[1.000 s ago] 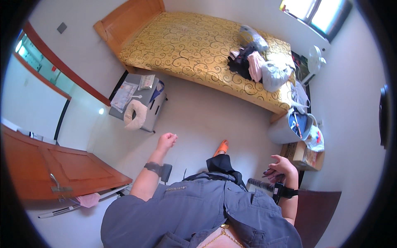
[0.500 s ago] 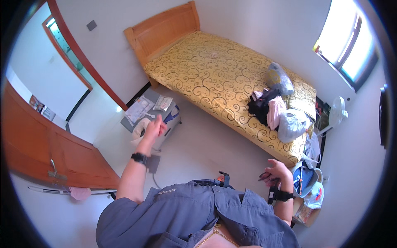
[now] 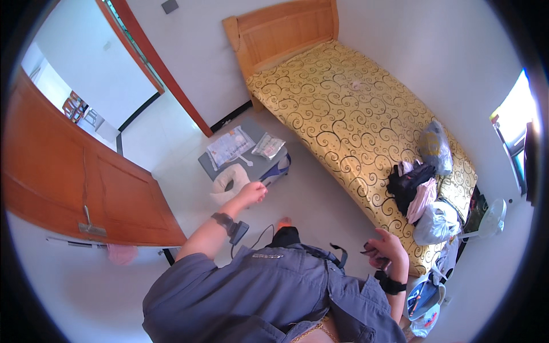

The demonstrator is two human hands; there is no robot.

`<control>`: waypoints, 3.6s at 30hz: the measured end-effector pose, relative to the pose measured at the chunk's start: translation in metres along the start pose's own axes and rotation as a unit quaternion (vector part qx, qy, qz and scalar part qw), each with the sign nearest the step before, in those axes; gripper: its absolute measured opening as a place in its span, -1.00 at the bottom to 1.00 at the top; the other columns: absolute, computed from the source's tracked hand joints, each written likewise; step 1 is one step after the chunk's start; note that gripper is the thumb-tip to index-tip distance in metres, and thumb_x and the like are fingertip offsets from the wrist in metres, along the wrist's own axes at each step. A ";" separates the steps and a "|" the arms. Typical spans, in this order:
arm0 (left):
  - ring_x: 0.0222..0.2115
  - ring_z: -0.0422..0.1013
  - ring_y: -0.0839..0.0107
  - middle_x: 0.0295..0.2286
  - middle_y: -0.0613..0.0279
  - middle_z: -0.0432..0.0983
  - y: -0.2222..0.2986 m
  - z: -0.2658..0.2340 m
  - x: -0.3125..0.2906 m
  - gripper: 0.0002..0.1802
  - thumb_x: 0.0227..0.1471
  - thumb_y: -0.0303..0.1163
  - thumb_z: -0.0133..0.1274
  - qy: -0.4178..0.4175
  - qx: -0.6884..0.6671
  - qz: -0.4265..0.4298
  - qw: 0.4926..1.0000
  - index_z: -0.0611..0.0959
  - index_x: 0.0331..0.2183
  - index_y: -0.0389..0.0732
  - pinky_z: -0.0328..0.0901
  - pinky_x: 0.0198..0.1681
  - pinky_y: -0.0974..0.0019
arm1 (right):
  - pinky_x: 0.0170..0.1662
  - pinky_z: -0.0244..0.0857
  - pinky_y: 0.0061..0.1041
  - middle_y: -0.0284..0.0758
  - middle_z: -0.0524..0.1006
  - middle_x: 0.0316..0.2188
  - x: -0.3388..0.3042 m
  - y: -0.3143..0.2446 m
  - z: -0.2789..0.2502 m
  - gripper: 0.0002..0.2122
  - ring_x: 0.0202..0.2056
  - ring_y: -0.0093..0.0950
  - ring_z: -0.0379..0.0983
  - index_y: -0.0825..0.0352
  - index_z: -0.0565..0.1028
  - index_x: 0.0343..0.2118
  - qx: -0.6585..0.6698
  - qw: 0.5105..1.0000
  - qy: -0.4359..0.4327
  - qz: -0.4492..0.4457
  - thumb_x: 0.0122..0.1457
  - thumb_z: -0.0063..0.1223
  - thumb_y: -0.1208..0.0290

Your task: The person retrieves a hammer from a kitchen cabinet and returns to a bedroom to tap a wooden table leg, then wipes the table surface with a cloth. The person also moves the table slightly and continues wiping.

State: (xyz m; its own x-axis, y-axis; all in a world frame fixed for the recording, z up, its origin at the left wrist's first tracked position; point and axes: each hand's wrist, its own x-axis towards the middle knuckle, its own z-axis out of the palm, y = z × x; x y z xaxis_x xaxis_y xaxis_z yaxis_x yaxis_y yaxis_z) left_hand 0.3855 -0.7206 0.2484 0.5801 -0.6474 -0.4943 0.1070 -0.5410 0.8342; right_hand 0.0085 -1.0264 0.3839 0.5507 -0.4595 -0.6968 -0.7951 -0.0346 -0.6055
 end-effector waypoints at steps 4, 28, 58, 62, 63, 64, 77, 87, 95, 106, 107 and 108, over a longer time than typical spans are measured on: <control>-0.62 0.37 0.57 -0.61 0.32 0.44 -0.024 -0.031 0.033 -0.70 0.14 -0.26 -0.14 0.029 -0.059 -0.049 0.997 0.55 -0.50 -0.21 0.27 -0.57 0.47 | -0.47 0.40 -0.60 -0.24 0.60 -0.48 0.008 0.000 0.003 -0.52 -0.51 -0.56 0.52 0.46 0.27 0.07 0.007 0.998 0.059 0.003 0.10 0.10 0.42; -0.17 0.40 0.44 -0.07 0.36 0.43 -0.197 0.078 -0.074 -0.48 0.14 0.01 -0.10 -0.186 -0.292 -0.353 0.869 0.43 0.04 -0.08 0.32 -0.11 0.34 | -0.41 0.32 -0.58 -0.31 0.48 -0.60 0.030 -0.024 0.019 -0.68 -0.54 -0.57 0.43 0.36 0.46 -0.12 -0.064 0.980 0.177 -0.060 0.07 0.13 0.37; -0.47 0.46 0.28 -0.50 0.14 0.50 0.124 0.146 -0.019 -0.67 0.09 -0.21 -0.04 -0.317 0.367 0.283 0.827 0.64 -0.50 -0.24 0.33 -0.37 0.30 | -0.47 0.33 -0.73 -0.31 0.53 -0.24 -0.068 0.074 -0.023 -0.73 -0.46 -0.64 0.44 0.38 0.40 -0.10 0.430 0.878 0.144 -0.150 0.23 -0.07 0.32; -0.37 0.44 0.18 -0.45 0.08 0.50 0.104 0.141 -0.049 -0.71 0.11 -0.23 -0.06 -0.372 0.331 0.287 0.818 0.61 -0.42 -0.24 0.31 -0.27 0.23 | -0.46 0.31 -0.78 -0.34 0.52 -0.21 -0.072 0.057 -0.016 -0.73 -0.29 -0.67 0.41 0.39 0.41 -0.10 0.436 0.864 0.156 -0.195 0.22 -0.05 0.33; -0.35 0.43 0.15 -0.44 0.06 0.49 0.088 0.133 -0.053 -0.70 0.12 -0.22 -0.08 -0.355 0.345 0.256 0.830 0.58 -0.41 -0.25 0.30 -0.25 0.23 | -0.46 0.30 -0.79 -0.35 0.52 -0.22 -0.073 0.060 -0.014 -0.74 -0.31 -0.67 0.41 0.40 0.42 -0.12 0.429 0.865 0.163 -0.203 0.22 -0.04 0.33; -0.34 0.39 0.03 -0.42 -0.05 0.47 0.060 0.120 -0.049 -0.64 0.14 -0.13 -0.13 -0.343 0.361 0.220 0.839 0.57 -0.36 -0.23 0.27 -0.28 0.12 | -0.45 0.30 -0.78 -0.35 0.53 -0.23 -0.077 0.064 -0.013 -0.74 -0.31 -0.67 0.41 0.40 0.43 -0.13 0.425 0.869 0.169 -0.188 0.21 -0.04 0.33; -0.42 0.35 0.00 -0.49 -0.09 0.43 -0.173 -0.038 -0.103 -0.65 0.15 -0.20 -0.17 -0.113 0.464 -0.133 0.868 0.52 -0.44 -0.29 0.24 -0.32 0.09 | -0.49 0.23 -0.76 -0.42 0.50 -0.41 -0.072 0.130 -0.003 -0.70 -0.52 -0.75 0.31 0.40 0.46 -0.21 0.463 0.853 0.223 -0.087 0.18 0.02 0.23; -0.47 0.33 -0.01 -0.53 -0.10 0.41 -0.234 -0.085 -0.150 -0.65 0.16 -0.23 -0.19 0.031 0.447 -0.179 0.876 0.50 -0.47 -0.31 0.22 -0.35 0.07 | -0.43 0.30 -0.75 -0.38 0.53 -0.35 -0.068 0.109 -0.006 -0.73 -0.43 -0.71 0.39 0.38 0.47 -0.21 0.457 0.862 0.188 -0.111 0.20 -0.01 0.26; -0.54 0.29 0.02 -0.60 -0.09 0.37 -0.159 -0.147 -0.030 -0.64 0.15 -0.26 -0.19 0.341 0.404 0.115 0.841 0.45 -0.53 -0.34 0.19 -0.40 0.06 | -0.30 0.34 -0.68 -0.32 0.52 -0.25 -0.048 0.106 -0.003 -0.72 -0.30 -0.63 0.45 0.43 0.42 -0.19 0.408 0.887 0.161 -0.145 0.18 0.02 0.29; -0.33 0.42 0.56 -0.33 0.28 0.52 0.263 0.133 0.031 -0.65 0.19 -0.20 -0.10 -0.169 0.106 0.314 0.928 0.55 -0.16 -0.28 0.31 -0.22 0.49 | -0.67 0.34 -0.54 -0.28 0.47 -0.60 -0.081 0.086 -0.009 -0.71 -0.71 -0.52 0.40 0.39 0.23 -0.22 0.456 0.850 0.154 -0.214 0.14 0.02 0.35; -0.31 0.43 0.54 -0.33 0.28 0.52 0.278 0.173 0.000 -0.63 0.19 -0.18 -0.11 -0.254 0.105 0.290 0.917 0.55 -0.15 -0.28 0.31 -0.21 0.46 | -0.66 0.35 -0.53 -0.29 0.47 -0.56 -0.090 0.079 -0.021 -0.78 -0.68 -0.52 0.43 0.36 0.24 -0.27 0.418 0.880 0.080 -0.211 0.17 -0.03 0.35; -0.26 0.43 0.49 -0.28 0.27 0.50 0.282 0.205 -0.019 -0.57 0.18 -0.12 -0.11 -0.356 0.097 0.248 0.896 0.51 -0.09 -0.26 0.31 -0.17 0.42 | -0.66 0.37 -0.54 -0.28 0.48 -0.50 -0.097 0.075 -0.016 -0.81 -0.64 -0.53 0.46 0.35 0.30 -0.26 0.450 0.849 0.131 -0.246 0.20 -0.08 0.34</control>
State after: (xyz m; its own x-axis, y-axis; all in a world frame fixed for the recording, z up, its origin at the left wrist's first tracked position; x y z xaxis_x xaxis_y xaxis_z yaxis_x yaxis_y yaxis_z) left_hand 0.2387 -0.9709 0.4430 -0.1512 -0.9751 -0.1623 -0.2040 -0.1299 0.9703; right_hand -0.1090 -0.9984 0.4120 0.5906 -0.7713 -0.2374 0.0945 0.3582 -0.9288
